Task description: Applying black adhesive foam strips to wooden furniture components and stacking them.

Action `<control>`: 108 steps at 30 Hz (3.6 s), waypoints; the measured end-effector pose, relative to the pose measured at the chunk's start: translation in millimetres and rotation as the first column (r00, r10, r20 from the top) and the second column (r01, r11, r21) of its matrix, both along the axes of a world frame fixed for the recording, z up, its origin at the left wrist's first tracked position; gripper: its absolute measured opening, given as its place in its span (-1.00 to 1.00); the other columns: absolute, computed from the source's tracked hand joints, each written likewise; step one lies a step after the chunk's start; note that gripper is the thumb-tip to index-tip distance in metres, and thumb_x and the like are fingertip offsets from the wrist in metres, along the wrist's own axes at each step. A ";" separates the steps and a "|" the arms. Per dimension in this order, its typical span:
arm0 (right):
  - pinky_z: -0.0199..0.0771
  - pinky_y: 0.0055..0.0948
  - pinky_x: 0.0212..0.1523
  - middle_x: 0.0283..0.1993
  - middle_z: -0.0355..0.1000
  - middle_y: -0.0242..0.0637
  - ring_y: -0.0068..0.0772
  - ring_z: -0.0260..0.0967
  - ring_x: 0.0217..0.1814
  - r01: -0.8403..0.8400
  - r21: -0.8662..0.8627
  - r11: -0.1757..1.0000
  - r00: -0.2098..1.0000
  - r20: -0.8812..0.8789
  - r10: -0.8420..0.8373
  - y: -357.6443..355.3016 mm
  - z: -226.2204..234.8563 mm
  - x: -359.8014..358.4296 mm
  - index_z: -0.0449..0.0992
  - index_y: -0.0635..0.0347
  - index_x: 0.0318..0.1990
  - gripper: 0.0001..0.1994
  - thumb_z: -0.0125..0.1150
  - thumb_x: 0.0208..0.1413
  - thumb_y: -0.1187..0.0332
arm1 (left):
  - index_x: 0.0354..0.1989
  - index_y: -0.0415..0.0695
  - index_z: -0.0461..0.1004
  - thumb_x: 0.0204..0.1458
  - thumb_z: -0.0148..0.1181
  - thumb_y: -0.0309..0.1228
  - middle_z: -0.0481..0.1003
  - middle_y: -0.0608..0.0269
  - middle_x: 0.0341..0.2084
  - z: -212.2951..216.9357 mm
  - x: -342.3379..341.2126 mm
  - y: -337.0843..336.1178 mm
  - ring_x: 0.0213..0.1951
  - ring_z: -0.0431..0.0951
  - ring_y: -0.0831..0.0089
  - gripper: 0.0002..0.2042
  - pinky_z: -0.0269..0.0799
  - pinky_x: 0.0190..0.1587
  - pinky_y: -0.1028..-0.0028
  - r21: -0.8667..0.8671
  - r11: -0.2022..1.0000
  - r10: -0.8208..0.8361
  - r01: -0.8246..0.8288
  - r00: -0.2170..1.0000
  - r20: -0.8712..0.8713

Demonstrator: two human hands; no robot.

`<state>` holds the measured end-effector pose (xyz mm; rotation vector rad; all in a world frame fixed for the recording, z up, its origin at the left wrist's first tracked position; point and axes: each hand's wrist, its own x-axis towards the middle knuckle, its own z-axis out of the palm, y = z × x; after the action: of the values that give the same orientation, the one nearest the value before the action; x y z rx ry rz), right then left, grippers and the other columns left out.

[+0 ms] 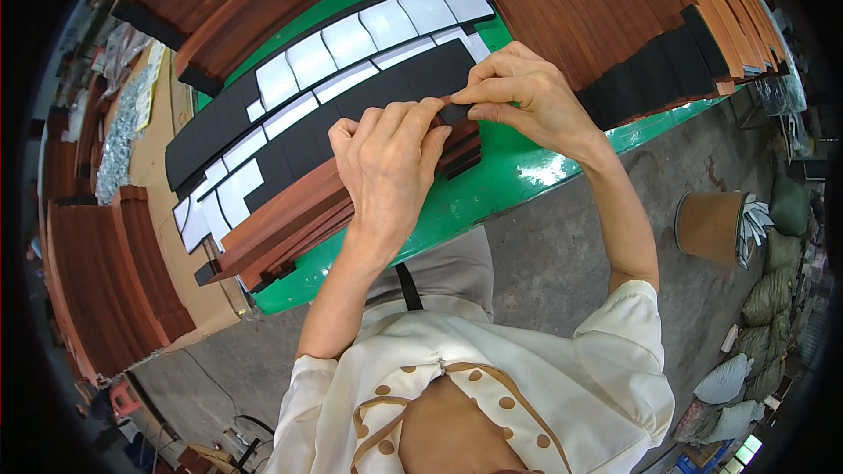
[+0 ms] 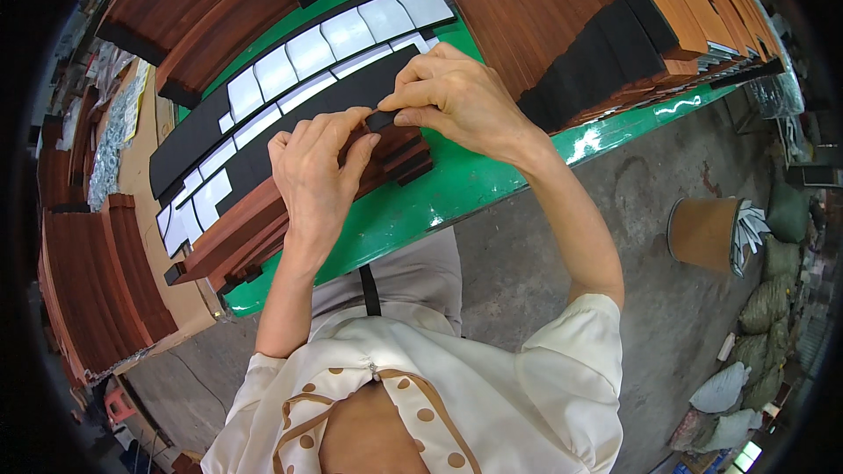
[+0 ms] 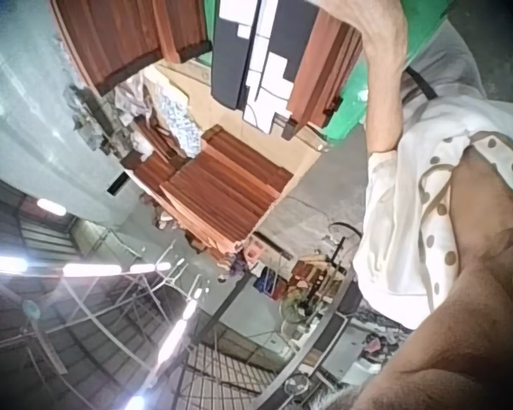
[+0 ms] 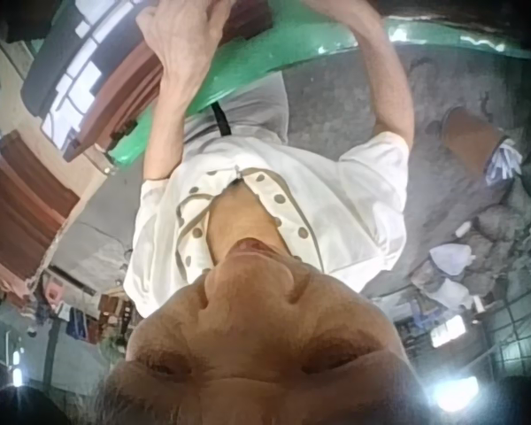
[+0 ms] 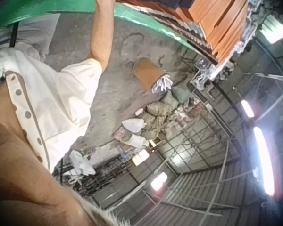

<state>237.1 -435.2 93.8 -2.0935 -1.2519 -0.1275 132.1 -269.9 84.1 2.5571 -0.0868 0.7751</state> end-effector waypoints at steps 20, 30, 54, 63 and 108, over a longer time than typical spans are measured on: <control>0.39 -0.61 -0.25 -0.29 0.46 -0.42 -0.61 0.38 -0.26 0.245 0.253 0.936 0.793 -0.608 -0.043 -3.5 -29.2 -11.0 0.54 0.24 -0.23 -0.83 0.22 0.00 0.44 | -0.28 -0.01 0.56 -0.20 0.25 -0.45 0.41 0.47 -0.56 -12.0 2.8 2.0 -0.51 0.34 0.52 -0.77 0.12 -0.37 0.45 0.239 0.971 -0.053 0.018 0.988 0.144; 0.23 -0.65 -0.20 -0.28 0.32 -0.47 -0.66 0.23 -0.24 0.564 0.335 0.755 0.587 -0.805 -0.080 20.4 -41.9 -32.7 0.43 0.24 -0.19 -0.85 0.02 0.10 0.45 | -0.26 0.03 0.50 -0.20 0.16 -0.37 0.36 0.42 -0.52 -22.8 1.3 1.0 -0.48 0.34 0.48 -0.75 0.13 -0.39 0.42 0.188 0.982 -0.054 0.013 0.975 0.218; 0.29 -0.51 0.06 -0.02 0.37 -0.22 -0.48 0.31 0.02 0.547 0.333 0.768 0.628 -0.770 -0.113 4.3 -59.7 -37.7 0.37 0.36 -0.01 -0.75 -0.07 0.19 0.47 | -0.20 -0.28 0.48 0.07 0.07 -0.44 0.48 0.00 -0.22 -22.2 -211.8 157.6 -0.17 0.49 0.17 -0.81 0.37 -0.12 0.37 -0.465 0.784 0.449 -0.411 0.893 -0.034; 0.13 -0.44 0.19 0.07 0.32 -0.16 -0.41 0.23 0.13 0.654 0.287 0.700 0.609 -0.749 -0.262 -1.3 -73.4 -42.2 0.27 0.37 0.09 -0.66 -0.04 0.21 0.38 | -0.09 -0.21 0.44 -0.08 0.23 -0.47 0.49 0.06 -0.18 -30.4 -231.9 201.1 -0.11 0.46 0.17 -0.67 0.32 -0.05 0.29 -0.128 0.858 0.485 -0.498 0.866 -0.122; 0.25 -0.38 0.14 0.14 0.22 -0.12 -0.38 0.20 0.14 0.290 0.599 0.747 0.892 -0.452 0.016 98.6 42.2 -113.7 0.15 0.30 0.18 -0.60 -0.07 0.20 0.41 | -0.12 -0.31 0.33 -0.07 0.04 -0.62 0.35 0.04 -0.47 35.8 -170.0 169.9 -0.49 0.41 0.21 -0.72 0.36 -0.42 0.42 -0.314 0.949 0.020 -0.014 1.000 0.016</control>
<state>123.4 -336.6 135.9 -1.4722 -0.6353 -0.1358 -38.0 -100.0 119.8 2.2512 0.0500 0.7531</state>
